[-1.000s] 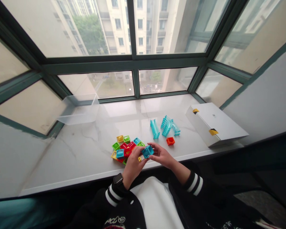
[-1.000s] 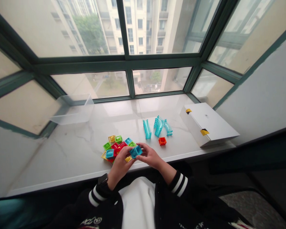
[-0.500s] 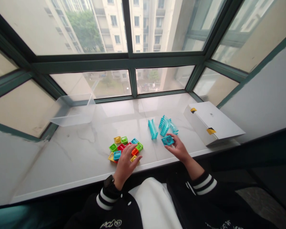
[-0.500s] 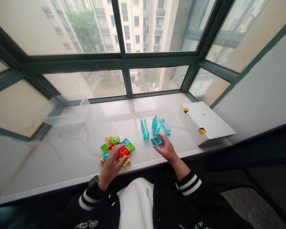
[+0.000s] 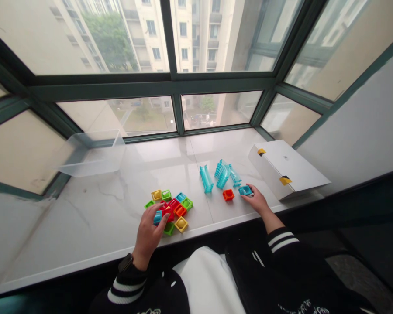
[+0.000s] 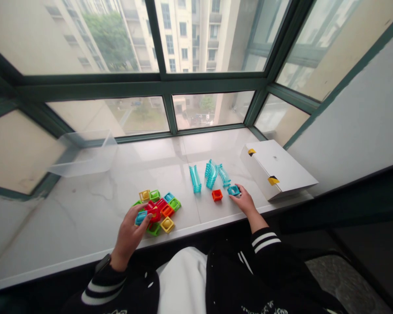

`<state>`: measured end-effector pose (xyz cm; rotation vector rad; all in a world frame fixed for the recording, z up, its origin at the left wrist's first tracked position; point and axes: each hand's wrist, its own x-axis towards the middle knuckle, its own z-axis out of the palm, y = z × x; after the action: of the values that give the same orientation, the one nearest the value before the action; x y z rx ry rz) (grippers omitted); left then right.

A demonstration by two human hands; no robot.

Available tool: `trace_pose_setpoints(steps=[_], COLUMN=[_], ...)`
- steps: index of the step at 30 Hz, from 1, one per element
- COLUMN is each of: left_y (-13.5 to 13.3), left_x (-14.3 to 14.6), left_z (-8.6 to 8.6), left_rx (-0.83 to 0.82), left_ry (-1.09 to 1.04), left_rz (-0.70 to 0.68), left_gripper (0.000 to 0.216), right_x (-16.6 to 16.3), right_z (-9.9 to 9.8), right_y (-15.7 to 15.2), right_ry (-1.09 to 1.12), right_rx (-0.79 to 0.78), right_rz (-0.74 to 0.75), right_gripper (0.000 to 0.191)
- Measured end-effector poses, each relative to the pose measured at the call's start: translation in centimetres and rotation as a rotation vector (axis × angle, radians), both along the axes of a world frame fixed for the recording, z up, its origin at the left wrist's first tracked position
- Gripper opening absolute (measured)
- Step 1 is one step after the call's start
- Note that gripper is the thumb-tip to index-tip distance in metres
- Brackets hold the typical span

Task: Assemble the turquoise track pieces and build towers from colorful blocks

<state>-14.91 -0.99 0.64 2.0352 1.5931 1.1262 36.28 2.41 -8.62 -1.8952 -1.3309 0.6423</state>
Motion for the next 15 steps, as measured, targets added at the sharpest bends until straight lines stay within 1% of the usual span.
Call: trace_pose_setpoints(steps=[4, 8, 15], left_y=[-0.2, -0.2, -0.2], left_x=[-0.2, -0.4, -0.2], left_z=[0.0, -0.2, -0.9], left_rx=[-0.002, -0.008, -0.081], left_ry=[0.017, 0.017, -0.054], left_rz=[0.007, 0.016, 0.055], left_gripper=[0.032, 0.031, 0.033], right_x=[-0.2, -0.3, -0.6], right_z=[-1.2, -1.6, -1.9], right_y=[0.3, 0.5, 0.5], right_ry=[-0.033, -0.086, -0.126], right_rx=[-0.042, -0.044, -0.037], right_rz=[0.061, 0.083, 0.06], right_gripper=[0.07, 0.069, 0.067])
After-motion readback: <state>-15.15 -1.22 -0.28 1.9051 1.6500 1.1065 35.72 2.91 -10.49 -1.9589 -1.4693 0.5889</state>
